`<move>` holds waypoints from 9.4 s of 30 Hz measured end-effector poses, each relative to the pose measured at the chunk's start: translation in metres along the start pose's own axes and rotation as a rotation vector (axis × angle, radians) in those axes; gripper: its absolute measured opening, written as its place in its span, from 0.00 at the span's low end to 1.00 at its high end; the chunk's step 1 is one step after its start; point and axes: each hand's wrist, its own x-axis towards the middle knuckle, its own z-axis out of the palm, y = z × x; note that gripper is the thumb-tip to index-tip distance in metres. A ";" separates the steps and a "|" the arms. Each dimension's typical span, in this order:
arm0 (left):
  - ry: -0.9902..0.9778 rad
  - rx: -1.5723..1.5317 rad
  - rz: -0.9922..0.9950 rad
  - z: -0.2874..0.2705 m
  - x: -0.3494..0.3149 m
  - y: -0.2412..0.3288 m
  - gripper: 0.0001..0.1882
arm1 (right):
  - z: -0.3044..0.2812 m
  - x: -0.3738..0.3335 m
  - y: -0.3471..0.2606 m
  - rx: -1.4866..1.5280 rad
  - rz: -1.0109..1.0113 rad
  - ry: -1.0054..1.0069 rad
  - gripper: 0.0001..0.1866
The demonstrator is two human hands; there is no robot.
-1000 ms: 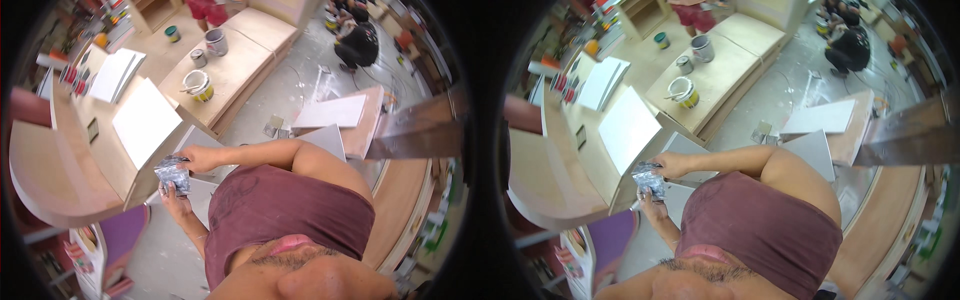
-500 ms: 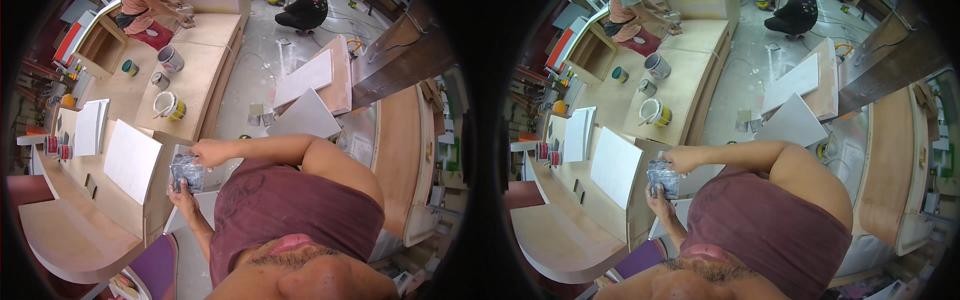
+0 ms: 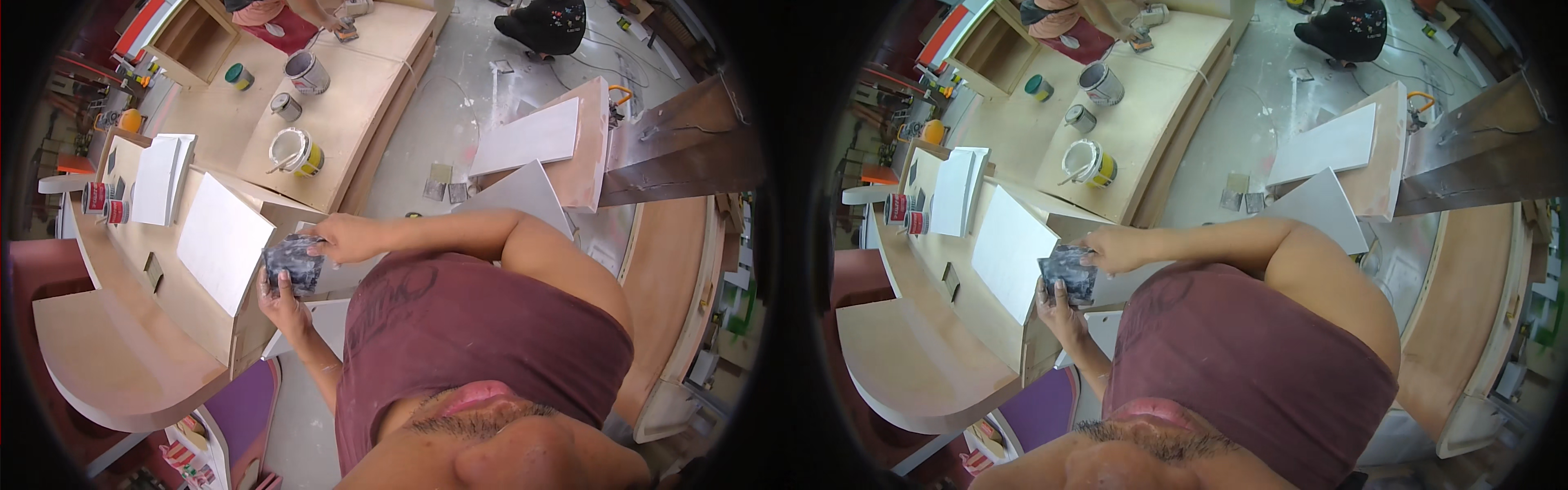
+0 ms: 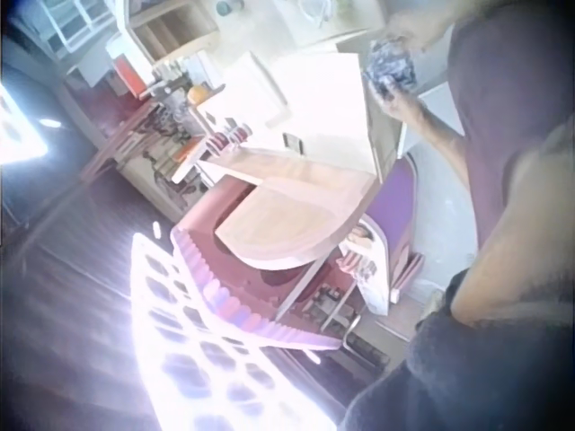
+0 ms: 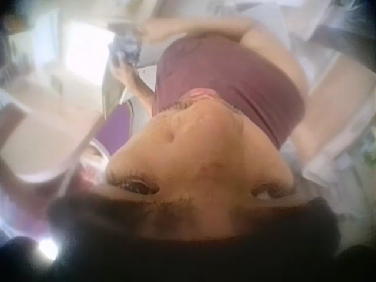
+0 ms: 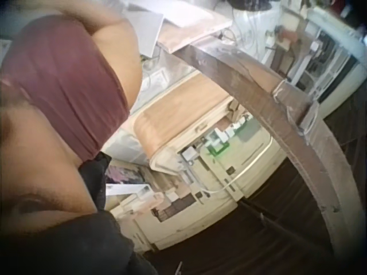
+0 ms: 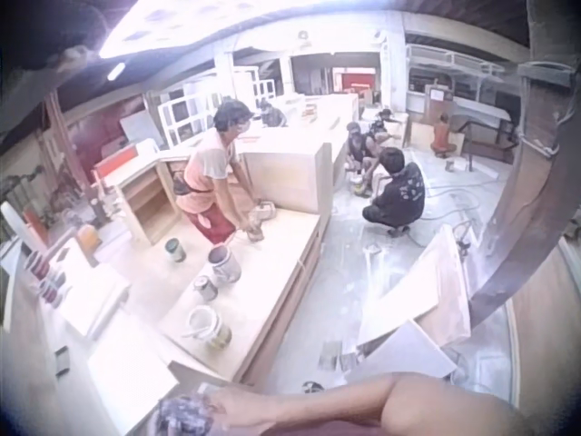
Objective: The person rubs two small rectangular pieces together, then places one on a white board and applies a white substance with a small tool before smoothing it by hand.
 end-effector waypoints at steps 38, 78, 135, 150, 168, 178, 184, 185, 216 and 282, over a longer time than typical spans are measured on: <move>-0.943 0.059 -0.629 0.230 0.047 -0.048 0.21 | -0.036 -0.023 -0.082 0.624 -0.527 -0.052 0.20; -0.766 0.181 -0.221 0.214 0.037 -0.004 0.16 | -0.038 -0.009 -0.091 0.499 -0.520 -0.180 0.20; -0.331 -0.700 -0.438 0.092 0.032 -0.010 0.46 | -0.083 0.012 -0.015 -0.092 0.222 0.228 0.18; -0.093 -0.531 -0.455 0.039 0.028 -0.025 0.20 | -0.083 0.005 -0.009 0.118 0.089 0.336 0.15; -0.532 -0.114 -0.484 0.061 0.014 -0.030 0.13 | -0.050 0.014 -0.032 -0.745 0.076 0.082 0.18; -0.627 -0.077 -0.393 0.063 0.021 -0.007 0.18 | -0.057 0.015 -0.048 -0.850 0.025 0.035 0.15; -0.594 -0.050 -0.350 0.063 0.020 0.003 0.16 | -0.054 0.015 -0.056 -0.874 -0.110 -0.088 0.13; -0.592 -0.051 -0.349 0.060 0.022 0.002 0.16 | -0.057 0.018 -0.057 -0.891 -0.073 -0.069 0.14; -0.011 -0.256 -0.275 0.065 0.039 -0.023 0.17 | -0.075 0.018 0.006 -0.601 -0.289 0.538 0.14; 1.354 0.100 -0.155 -0.020 -0.014 0.020 0.07 | -0.127 0.427 0.306 -1.072 0.206 -0.176 0.19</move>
